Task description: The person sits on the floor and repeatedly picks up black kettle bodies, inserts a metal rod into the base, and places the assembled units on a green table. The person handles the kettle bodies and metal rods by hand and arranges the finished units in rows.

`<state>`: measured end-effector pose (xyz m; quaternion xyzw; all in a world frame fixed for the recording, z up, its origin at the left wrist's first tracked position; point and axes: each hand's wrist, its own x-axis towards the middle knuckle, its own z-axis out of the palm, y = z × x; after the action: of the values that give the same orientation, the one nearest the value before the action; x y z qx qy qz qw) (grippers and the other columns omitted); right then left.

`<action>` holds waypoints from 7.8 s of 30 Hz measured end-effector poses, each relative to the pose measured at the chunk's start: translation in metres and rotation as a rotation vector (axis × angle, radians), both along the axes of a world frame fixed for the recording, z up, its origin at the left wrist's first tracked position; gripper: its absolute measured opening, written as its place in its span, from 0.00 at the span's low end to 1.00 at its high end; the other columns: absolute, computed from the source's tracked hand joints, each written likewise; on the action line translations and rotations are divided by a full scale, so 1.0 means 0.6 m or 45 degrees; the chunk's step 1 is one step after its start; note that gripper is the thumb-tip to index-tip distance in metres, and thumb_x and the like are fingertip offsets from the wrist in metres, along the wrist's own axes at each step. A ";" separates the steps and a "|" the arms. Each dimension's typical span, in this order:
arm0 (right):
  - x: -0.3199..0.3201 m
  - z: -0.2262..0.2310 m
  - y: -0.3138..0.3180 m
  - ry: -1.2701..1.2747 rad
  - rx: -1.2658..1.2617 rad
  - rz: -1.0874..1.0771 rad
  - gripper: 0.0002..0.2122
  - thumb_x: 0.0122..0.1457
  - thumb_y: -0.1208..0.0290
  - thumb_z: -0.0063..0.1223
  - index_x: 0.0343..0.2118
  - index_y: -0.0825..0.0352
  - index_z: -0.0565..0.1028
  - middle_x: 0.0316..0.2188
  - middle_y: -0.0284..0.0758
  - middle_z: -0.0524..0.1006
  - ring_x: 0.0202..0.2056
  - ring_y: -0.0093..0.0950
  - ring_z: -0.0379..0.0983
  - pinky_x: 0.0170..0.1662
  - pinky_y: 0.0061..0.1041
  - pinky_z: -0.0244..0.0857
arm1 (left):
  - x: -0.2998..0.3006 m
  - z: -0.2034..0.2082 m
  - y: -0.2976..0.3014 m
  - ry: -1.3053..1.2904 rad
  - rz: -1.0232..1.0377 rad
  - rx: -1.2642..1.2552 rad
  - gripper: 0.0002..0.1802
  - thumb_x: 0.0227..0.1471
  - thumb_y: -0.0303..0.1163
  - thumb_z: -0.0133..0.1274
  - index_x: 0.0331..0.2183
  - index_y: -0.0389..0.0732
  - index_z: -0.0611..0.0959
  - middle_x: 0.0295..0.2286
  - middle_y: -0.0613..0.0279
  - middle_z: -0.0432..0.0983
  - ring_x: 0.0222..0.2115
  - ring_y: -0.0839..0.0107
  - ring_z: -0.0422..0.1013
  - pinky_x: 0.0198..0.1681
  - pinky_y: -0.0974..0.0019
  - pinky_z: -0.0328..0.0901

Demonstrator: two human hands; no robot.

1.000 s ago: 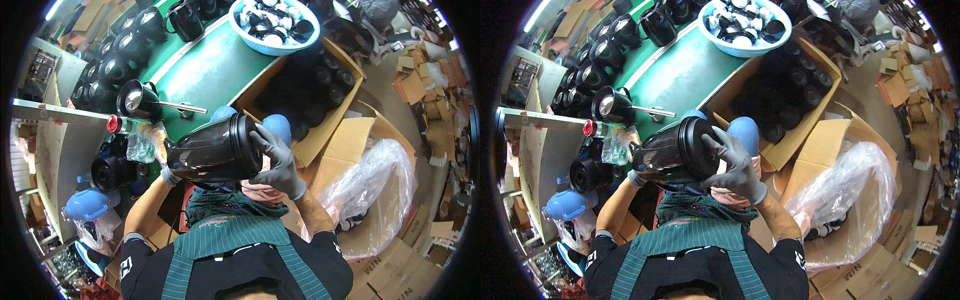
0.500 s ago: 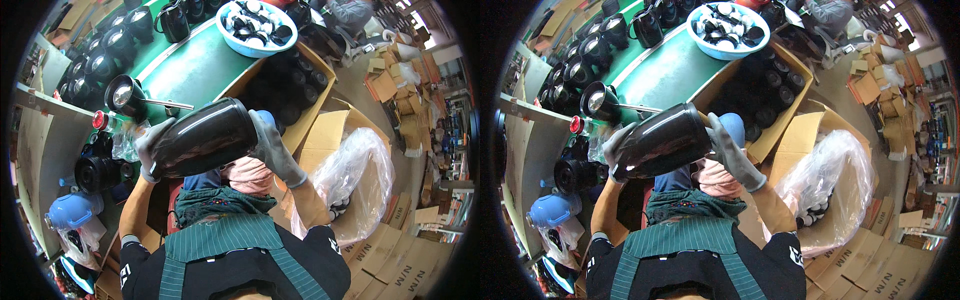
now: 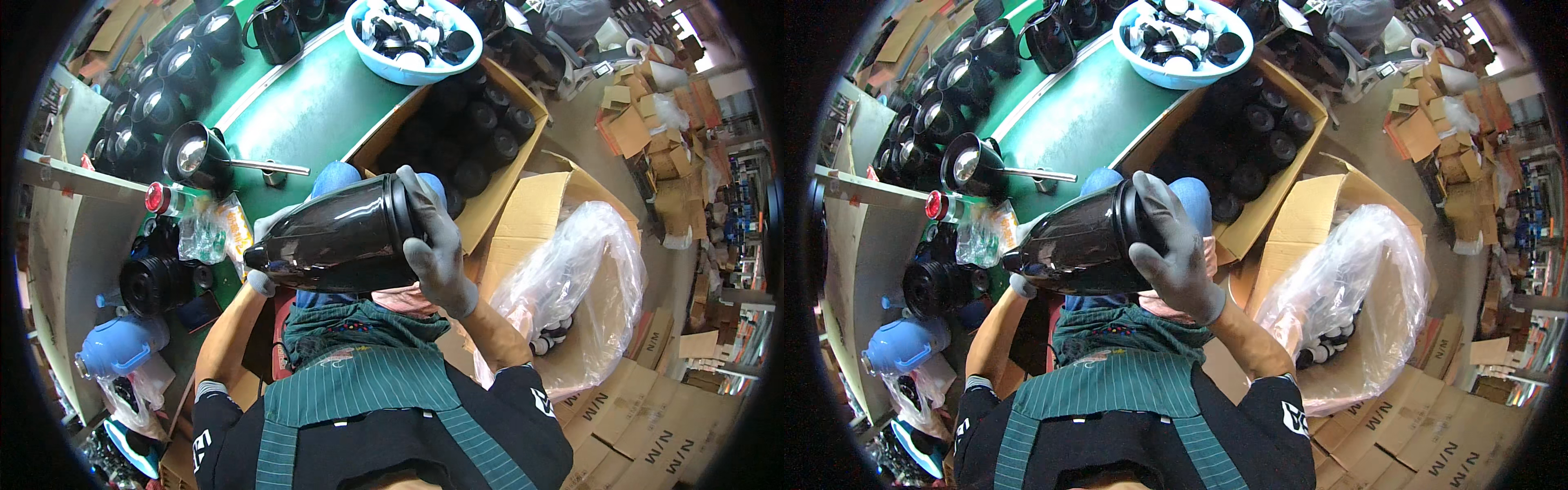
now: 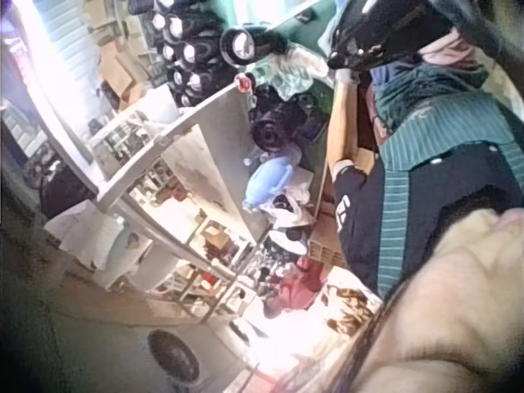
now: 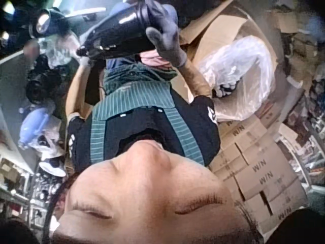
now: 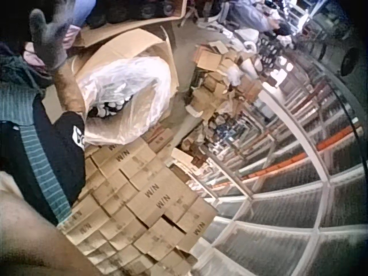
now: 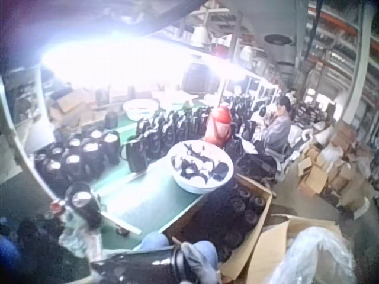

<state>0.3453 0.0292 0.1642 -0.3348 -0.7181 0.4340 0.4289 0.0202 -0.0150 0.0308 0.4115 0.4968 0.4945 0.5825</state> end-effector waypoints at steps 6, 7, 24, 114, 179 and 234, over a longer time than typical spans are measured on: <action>0.003 0.027 0.027 -0.071 0.543 0.278 0.44 0.56 0.36 0.65 0.67 0.66 0.73 0.70 0.59 0.63 0.67 0.61 0.64 0.72 0.52 0.56 | -0.054 -0.194 -0.038 -0.862 -0.182 -0.459 0.33 0.71 0.42 0.53 0.68 0.33 0.72 0.63 0.46 0.74 0.58 0.54 0.76 0.64 0.49 0.71; -0.002 0.044 0.026 -0.137 0.648 0.319 0.43 0.55 0.36 0.67 0.67 0.64 0.74 0.69 0.59 0.63 0.67 0.62 0.63 0.71 0.54 0.56 | -0.049 -0.184 -0.045 -0.772 -0.156 -0.389 0.32 0.71 0.41 0.53 0.68 0.34 0.72 0.62 0.47 0.75 0.58 0.55 0.76 0.64 0.50 0.71; 0.004 -0.046 0.039 -0.265 0.504 0.385 0.55 0.65 0.27 0.44 0.79 0.70 0.43 0.79 0.56 0.44 0.78 0.48 0.47 0.78 0.42 0.41 | -0.027 0.041 -0.032 0.203 0.038 0.176 0.21 0.59 0.28 0.61 0.53 0.32 0.87 0.45 0.58 0.87 0.46 0.71 0.81 0.52 0.63 0.77; -0.128 -0.392 0.174 1.712 -1.324 0.977 0.17 0.75 0.68 0.51 0.64 0.60 0.71 0.41 0.30 0.82 0.23 0.25 0.69 0.38 0.34 0.75 | 0.269 0.245 -0.024 1.314 -0.475 0.564 0.47 0.62 0.51 0.59 0.71 0.32 0.64 0.67 0.37 0.62 0.70 0.37 0.56 0.74 0.39 0.48; -0.337 -0.421 0.470 -0.801 0.054 -0.445 0.36 0.74 0.40 0.43 0.70 0.70 0.67 0.65 0.56 0.70 0.63 0.59 0.67 0.65 0.52 0.64 | -0.146 0.045 0.497 1.706 0.585 0.637 0.39 0.30 0.32 0.81 0.50 0.50 0.86 0.63 0.41 0.70 0.59 0.41 0.68 0.63 0.44 0.65; -0.318 -0.431 0.453 -1.016 0.405 -0.316 0.26 0.65 0.53 0.57 0.64 0.59 0.75 0.67 0.45 0.70 0.69 0.44 0.61 0.66 0.49 0.57 | -0.529 0.432 0.730 2.524 0.768 1.091 0.18 0.65 0.31 0.55 0.55 0.44 0.86 0.48 0.50 0.83 0.46 0.46 0.80 0.52 0.50 0.73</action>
<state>0.1542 0.3007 -0.0943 -0.4896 -0.8395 0.1001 0.2132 -0.2974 0.4229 0.2901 0.6528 0.6092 0.1993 -0.4037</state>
